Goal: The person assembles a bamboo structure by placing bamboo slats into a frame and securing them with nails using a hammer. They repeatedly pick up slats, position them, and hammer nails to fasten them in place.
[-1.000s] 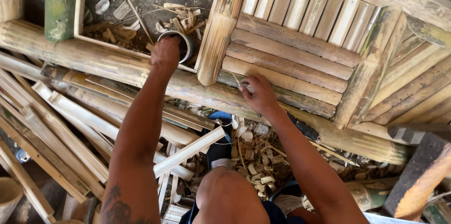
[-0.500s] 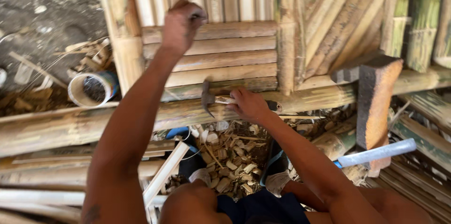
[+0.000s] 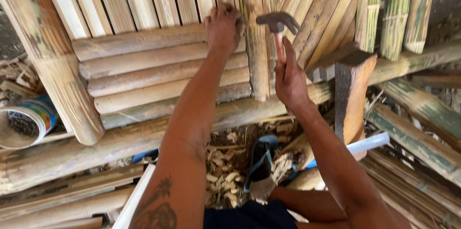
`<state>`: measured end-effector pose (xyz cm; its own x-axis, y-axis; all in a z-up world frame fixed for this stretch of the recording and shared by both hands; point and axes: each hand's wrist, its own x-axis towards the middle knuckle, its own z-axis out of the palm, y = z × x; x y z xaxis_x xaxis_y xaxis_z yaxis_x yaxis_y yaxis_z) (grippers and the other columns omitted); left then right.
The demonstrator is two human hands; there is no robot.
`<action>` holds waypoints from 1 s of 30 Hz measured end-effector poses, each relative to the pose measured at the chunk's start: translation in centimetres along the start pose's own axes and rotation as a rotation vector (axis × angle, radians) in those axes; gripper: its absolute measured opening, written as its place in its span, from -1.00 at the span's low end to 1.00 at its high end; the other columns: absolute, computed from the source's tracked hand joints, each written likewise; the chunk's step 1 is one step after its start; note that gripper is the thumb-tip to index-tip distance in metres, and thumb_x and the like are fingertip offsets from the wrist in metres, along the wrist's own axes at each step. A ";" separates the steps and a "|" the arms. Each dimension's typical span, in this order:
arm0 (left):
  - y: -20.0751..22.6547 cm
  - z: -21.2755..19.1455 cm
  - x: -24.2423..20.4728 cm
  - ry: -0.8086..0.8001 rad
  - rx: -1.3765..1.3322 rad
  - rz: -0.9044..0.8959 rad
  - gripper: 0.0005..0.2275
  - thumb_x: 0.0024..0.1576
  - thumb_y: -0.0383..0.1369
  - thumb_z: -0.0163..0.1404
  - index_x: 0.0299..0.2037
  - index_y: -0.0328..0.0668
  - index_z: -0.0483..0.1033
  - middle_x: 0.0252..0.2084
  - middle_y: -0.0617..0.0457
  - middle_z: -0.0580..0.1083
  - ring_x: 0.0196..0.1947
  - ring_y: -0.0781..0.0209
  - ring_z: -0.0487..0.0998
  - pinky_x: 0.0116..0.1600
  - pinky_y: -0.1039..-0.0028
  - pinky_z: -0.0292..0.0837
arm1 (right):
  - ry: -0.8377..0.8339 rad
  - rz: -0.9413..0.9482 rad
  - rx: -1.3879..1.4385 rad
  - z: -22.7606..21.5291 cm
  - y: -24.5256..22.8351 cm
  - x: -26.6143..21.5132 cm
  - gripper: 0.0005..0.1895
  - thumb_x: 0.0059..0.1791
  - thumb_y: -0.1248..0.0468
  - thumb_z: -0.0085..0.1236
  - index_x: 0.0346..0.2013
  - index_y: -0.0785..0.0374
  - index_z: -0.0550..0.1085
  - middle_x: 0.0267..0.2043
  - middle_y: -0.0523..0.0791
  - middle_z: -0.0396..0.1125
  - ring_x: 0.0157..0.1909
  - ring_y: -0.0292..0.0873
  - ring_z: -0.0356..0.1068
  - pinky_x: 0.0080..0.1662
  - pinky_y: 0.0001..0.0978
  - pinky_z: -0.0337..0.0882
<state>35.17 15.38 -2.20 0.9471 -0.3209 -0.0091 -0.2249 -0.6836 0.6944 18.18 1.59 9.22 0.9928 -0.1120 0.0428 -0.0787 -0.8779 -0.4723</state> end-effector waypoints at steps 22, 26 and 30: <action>-0.1 -1.0 0.3 0.053 -0.031 0.097 -0.80 0.07 -0.34 0.15 -0.12 -0.14 0.57 0.04 0.03 0.38 0.08 0.03 0.35 0.14 0.16 0.22 | -0.194 0.024 -0.219 2.6 -3.6 3.5 -0.17 0.05 0.51 -0.11 0.59 0.11 -0.09 -0.35 0.13 0.33 -0.65 -0.04 0.31 -0.60 -0.21 0.44; -0.2 -0.9 0.3 0.039 -0.018 0.098 -0.77 0.08 -0.36 0.14 -0.05 -0.12 0.59 0.04 0.03 0.37 0.10 0.01 0.35 0.14 0.14 0.20 | -0.097 -0.031 -0.260 3.2 -3.0 3.0 -0.26 0.14 0.50 -0.12 0.58 0.12 -0.07 -0.30 0.12 0.34 -0.65 -0.06 0.32 -0.62 -0.22 0.35; -0.1 -1.2 1.1 -0.017 0.011 0.058 -0.76 0.09 -0.34 0.15 -0.04 -0.13 0.59 0.07 0.05 0.38 0.11 0.06 0.35 0.17 0.17 0.20 | -0.121 -0.038 -0.262 2.4 -3.2 3.5 -0.12 0.02 0.43 0.00 0.59 0.09 -0.10 -0.33 0.13 0.34 -0.52 0.13 0.37 -0.42 0.03 0.47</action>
<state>36.49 15.87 -1.43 0.9282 -0.3716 0.0186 -0.2823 -0.6707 0.6859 22.12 5.17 8.74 0.9978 -0.0340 -0.0564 -0.0460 -0.9726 -0.2280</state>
